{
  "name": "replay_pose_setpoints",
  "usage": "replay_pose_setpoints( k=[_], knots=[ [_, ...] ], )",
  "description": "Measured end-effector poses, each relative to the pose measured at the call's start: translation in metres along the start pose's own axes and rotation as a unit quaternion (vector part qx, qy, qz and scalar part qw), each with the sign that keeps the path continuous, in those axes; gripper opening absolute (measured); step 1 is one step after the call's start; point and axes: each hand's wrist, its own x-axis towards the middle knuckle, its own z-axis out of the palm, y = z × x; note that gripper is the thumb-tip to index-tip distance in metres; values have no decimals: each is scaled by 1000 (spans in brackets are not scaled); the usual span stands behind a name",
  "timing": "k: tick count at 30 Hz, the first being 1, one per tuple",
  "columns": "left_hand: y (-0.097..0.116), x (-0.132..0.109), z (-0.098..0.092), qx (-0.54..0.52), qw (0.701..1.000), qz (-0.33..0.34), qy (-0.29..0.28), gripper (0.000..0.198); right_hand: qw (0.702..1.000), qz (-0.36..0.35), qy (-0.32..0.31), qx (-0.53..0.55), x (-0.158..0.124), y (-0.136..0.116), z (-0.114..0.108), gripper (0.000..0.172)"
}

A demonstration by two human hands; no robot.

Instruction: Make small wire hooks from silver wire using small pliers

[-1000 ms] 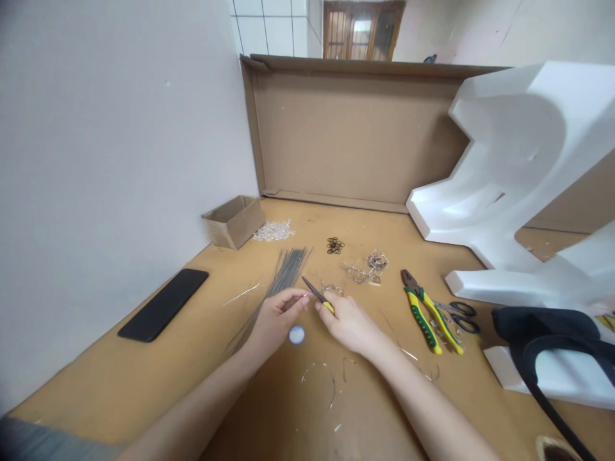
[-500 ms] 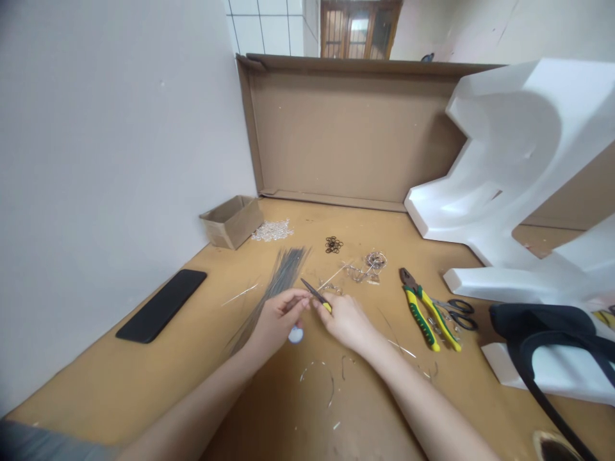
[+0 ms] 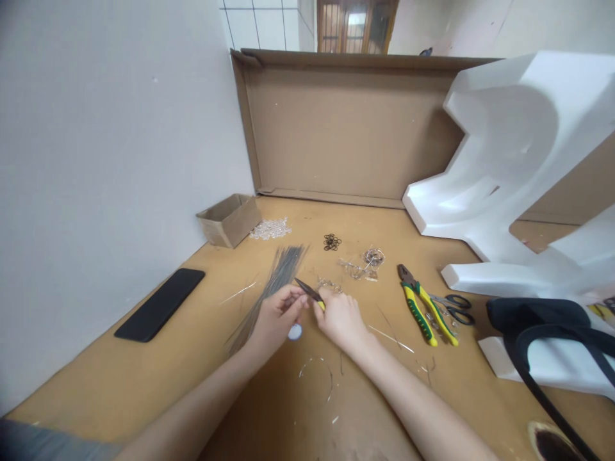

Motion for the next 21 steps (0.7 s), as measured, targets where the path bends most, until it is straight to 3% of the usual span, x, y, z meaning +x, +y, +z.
replay_pose_setpoints(
  k=[8,11,14,16,18,21],
  knots=[
    [-1,1,-2,14,1000,-3,-4,19,980,-36,-69,186,3,3,-8,18],
    [2,1,-2,-8,1000,-24,-8,20,948,-40,-111,297,5,6,-8,18],
    [6,3,-4,-63,995,-65,-28,19,895,-36,-172,410,7,9,-6,20],
    [8,5,-5,-96,990,-91,-48,20,875,-39,-195,442,7,9,-7,20],
    [9,7,-7,-117,985,-110,-62,23,883,-45,-195,425,6,8,-9,20],
    [8,9,-9,-132,980,-129,-68,25,931,-57,-150,329,5,5,-13,22]
  ],
)
